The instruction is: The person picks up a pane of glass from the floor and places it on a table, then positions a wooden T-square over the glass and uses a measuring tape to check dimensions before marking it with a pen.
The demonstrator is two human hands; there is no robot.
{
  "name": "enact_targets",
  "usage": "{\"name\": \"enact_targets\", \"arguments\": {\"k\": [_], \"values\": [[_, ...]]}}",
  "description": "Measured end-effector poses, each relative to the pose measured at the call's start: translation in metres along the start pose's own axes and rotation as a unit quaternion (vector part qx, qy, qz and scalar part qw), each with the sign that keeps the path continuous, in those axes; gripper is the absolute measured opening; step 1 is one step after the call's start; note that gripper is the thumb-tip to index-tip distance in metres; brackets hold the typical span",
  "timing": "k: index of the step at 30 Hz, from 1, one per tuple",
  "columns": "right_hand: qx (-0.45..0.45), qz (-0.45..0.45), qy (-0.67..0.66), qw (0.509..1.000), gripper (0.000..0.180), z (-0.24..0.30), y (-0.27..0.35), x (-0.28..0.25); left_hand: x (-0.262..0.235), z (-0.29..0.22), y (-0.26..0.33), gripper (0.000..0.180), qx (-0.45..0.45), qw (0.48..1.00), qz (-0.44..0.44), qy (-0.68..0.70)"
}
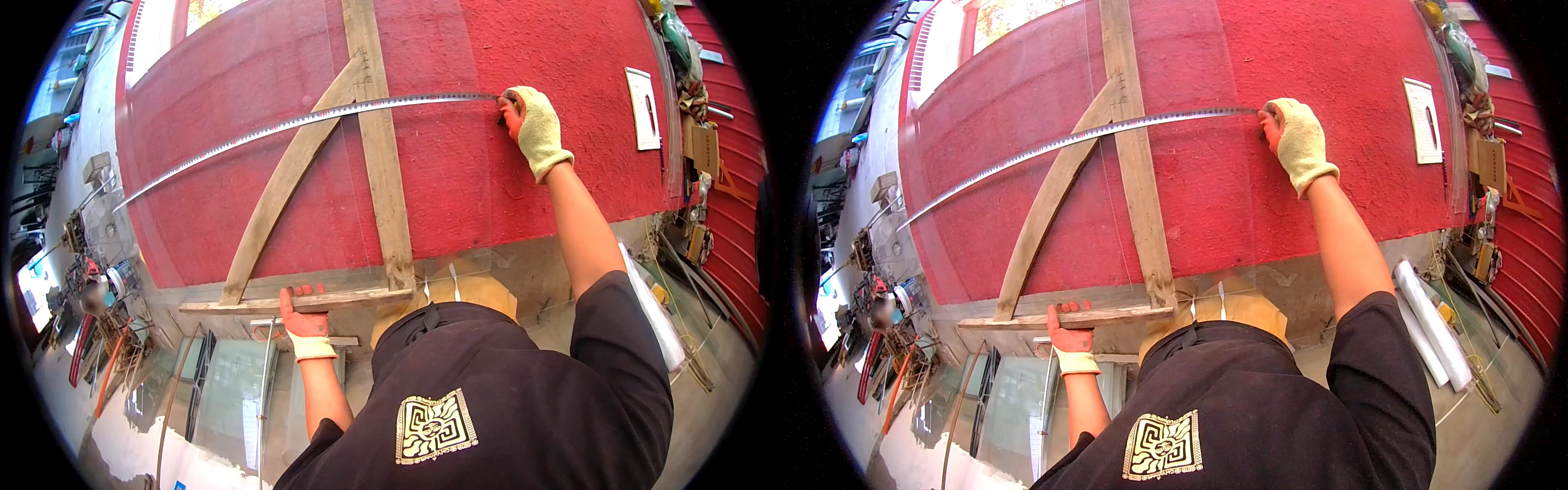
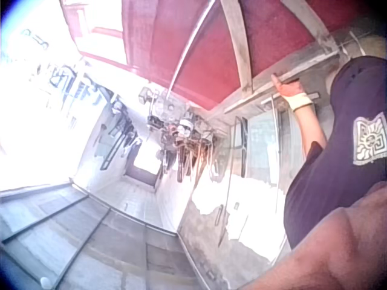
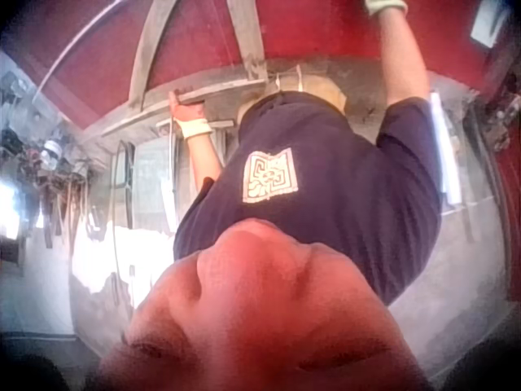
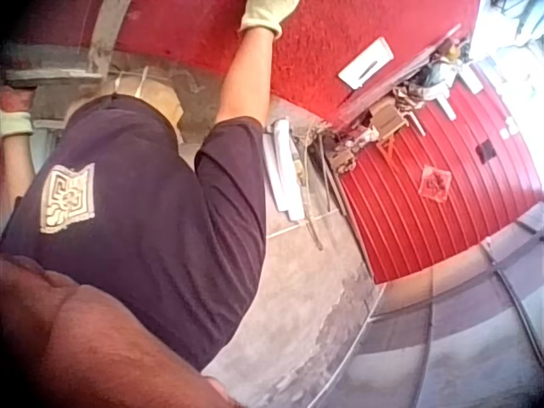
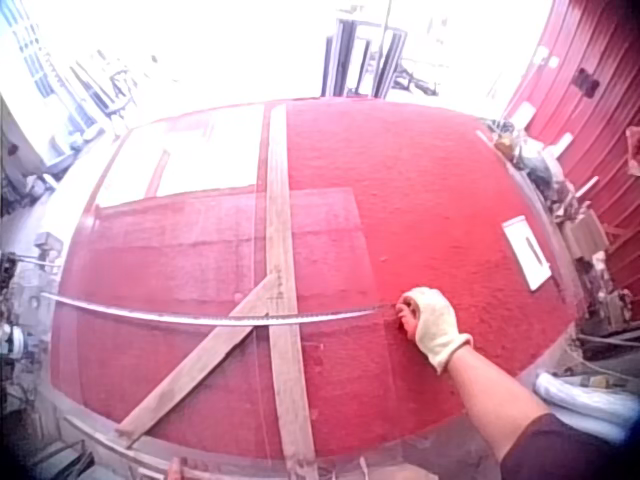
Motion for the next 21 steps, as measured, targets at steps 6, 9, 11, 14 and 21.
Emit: {"name": "enact_targets", "arguments": {"k": [6,9,11,14,21], "values": [[-0.017,-0.011,0.003,1.000,0.022,-0.003,-0.001,0.001,0.000,0.001,0.000,0.025,-0.002,1.000,0.000,0.000],[-0.015,-0.014,0.008,1.000,0.022,0.000,0.000,-0.001,0.000,0.000,0.001,0.023,0.010,1.000,-0.011,-0.006],[-0.008,-0.008,0.007,1.000,0.023,0.003,0.000,-0.003,0.000,0.001,0.002,0.023,0.009,1.000,-0.012,-0.007],[-0.002,-0.001,0.009,1.000,0.025,0.007,0.000,-0.006,0.002,0.001,0.002,0.024,0.017,1.000,-0.013,-0.007],[0.018,0.005,0.010,1.000,0.026,0.003,0.000,-0.004,0.003,0.002,0.002,0.029,0.015,1.000,0.000,-0.006]]}}
Point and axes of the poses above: each hand's wrist, its own y-axis away from the middle knuckle, its own x-axis out of the palm, z = x × y, the point moved 6 cm from there along -y, towards the middle knuckle, and after that the axes turned 5 degrees about -y, right-handed, at the moved point
